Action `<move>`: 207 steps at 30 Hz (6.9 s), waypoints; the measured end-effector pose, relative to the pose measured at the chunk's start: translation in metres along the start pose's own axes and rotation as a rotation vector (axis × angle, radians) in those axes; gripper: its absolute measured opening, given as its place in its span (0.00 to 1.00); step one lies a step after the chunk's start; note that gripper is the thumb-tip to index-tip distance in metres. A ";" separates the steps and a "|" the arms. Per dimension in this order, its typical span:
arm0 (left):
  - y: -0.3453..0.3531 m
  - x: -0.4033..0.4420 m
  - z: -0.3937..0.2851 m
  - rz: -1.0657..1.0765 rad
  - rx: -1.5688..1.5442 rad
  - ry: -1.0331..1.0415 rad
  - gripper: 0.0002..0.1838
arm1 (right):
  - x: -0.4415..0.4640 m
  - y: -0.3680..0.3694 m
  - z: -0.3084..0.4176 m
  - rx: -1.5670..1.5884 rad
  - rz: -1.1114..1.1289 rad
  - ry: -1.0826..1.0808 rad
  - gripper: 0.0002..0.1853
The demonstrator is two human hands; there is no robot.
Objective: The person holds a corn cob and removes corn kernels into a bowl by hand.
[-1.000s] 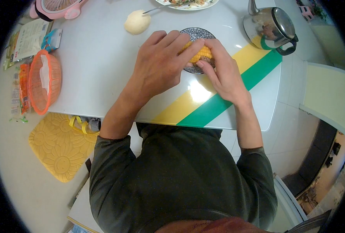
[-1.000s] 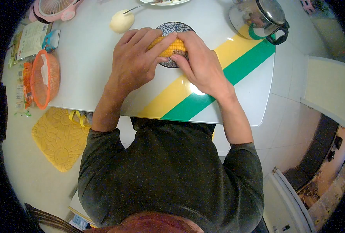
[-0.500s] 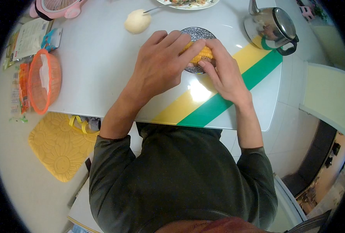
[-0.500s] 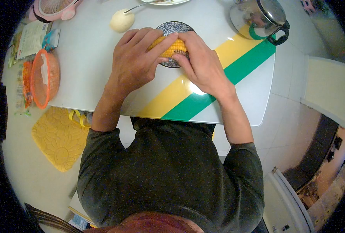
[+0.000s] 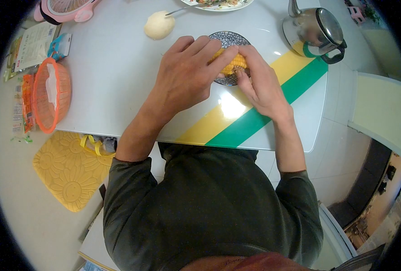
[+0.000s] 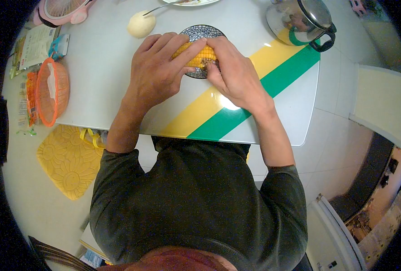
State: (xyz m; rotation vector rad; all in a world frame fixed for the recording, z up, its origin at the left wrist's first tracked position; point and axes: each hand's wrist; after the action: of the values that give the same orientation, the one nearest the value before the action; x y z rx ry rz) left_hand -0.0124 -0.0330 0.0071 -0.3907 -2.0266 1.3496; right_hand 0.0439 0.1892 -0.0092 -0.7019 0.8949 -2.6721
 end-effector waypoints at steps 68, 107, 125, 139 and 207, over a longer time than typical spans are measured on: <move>-0.002 0.000 0.002 -0.016 0.014 0.013 0.27 | 0.004 0.007 0.007 0.025 -0.064 0.042 0.21; -0.003 0.000 0.004 0.013 0.023 -0.017 0.28 | 0.005 0.005 0.004 0.022 -0.011 0.034 0.22; -0.001 0.004 0.005 -0.137 -0.030 0.052 0.26 | 0.005 0.007 0.000 -0.013 -0.022 -0.033 0.26; -0.002 0.004 0.005 -0.136 -0.024 0.051 0.27 | 0.003 0.006 -0.002 0.008 -0.029 -0.046 0.27; -0.039 0.000 0.048 -0.169 -0.160 -0.167 0.33 | 0.020 -0.009 0.009 -0.117 -0.123 -0.105 0.24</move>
State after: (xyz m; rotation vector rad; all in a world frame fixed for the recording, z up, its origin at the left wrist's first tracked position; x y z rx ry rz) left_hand -0.0396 -0.0830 0.0305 -0.1756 -2.2590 1.1545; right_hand 0.0304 0.1844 0.0099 -0.9432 1.0170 -2.6760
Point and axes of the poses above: each hand's wrist, its own x-axis towards the middle knuckle, its own y-axis out of the palm, z = x × y, and after that the axes turned 14 degrees about -y, right-handed
